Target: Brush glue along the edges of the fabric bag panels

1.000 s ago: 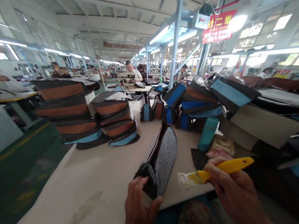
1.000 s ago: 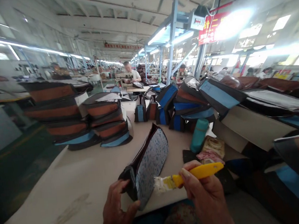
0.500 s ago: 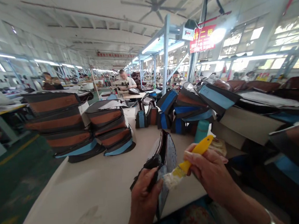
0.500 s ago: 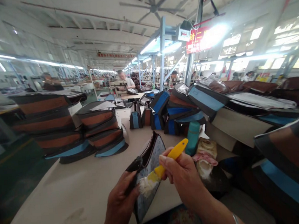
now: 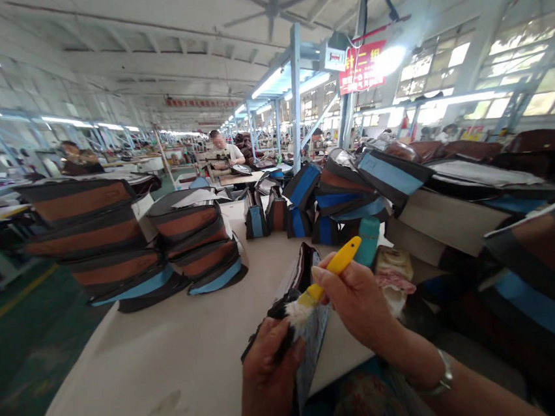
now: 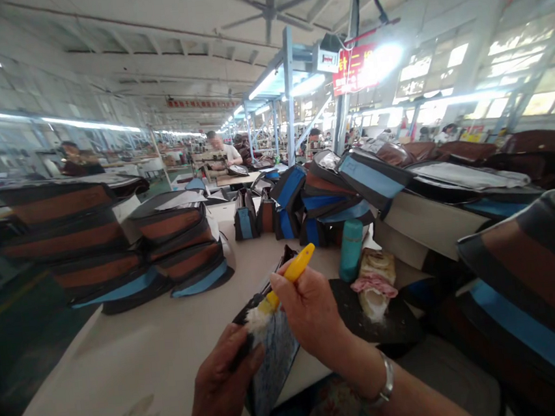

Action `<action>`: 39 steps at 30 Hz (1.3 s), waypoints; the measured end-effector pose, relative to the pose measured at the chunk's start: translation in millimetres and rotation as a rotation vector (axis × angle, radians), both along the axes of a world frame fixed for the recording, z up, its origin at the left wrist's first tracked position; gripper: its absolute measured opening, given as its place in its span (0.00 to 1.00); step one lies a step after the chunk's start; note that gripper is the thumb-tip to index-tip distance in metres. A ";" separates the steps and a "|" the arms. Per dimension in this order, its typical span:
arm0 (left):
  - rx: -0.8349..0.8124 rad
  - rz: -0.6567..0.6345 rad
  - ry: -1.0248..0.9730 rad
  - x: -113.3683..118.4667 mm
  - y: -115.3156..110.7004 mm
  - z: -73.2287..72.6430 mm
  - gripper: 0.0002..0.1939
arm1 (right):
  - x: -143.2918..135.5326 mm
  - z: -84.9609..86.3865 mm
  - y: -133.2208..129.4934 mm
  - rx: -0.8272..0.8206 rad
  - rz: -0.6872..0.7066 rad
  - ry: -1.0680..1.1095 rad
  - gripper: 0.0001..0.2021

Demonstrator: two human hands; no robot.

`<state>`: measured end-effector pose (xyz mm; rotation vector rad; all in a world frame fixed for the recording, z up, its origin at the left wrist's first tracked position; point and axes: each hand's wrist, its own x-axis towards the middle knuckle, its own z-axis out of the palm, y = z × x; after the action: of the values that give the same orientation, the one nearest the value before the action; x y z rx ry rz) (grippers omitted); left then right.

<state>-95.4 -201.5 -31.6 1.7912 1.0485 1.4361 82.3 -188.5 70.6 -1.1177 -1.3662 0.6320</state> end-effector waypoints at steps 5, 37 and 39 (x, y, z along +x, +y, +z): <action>-0.023 0.091 -0.029 -3.3 0.4 -3.6 0.15 | -2.2 4.2 -7.1 0.201 -0.069 -0.114 0.11; -0.104 0.009 0.445 -28.4 236.8 3.9 0.30 | 222.2 -181.1 11.6 -0.097 -0.432 -0.227 0.16; -0.211 -0.039 0.372 -22.4 226.7 -9.1 0.34 | 229.8 -200.6 24.7 -0.089 -0.411 -0.293 0.16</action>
<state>-117.9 25.2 -40.7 1.9494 1.2882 0.9469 312.0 -163.7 -130.1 -1.5562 -1.3048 0.2365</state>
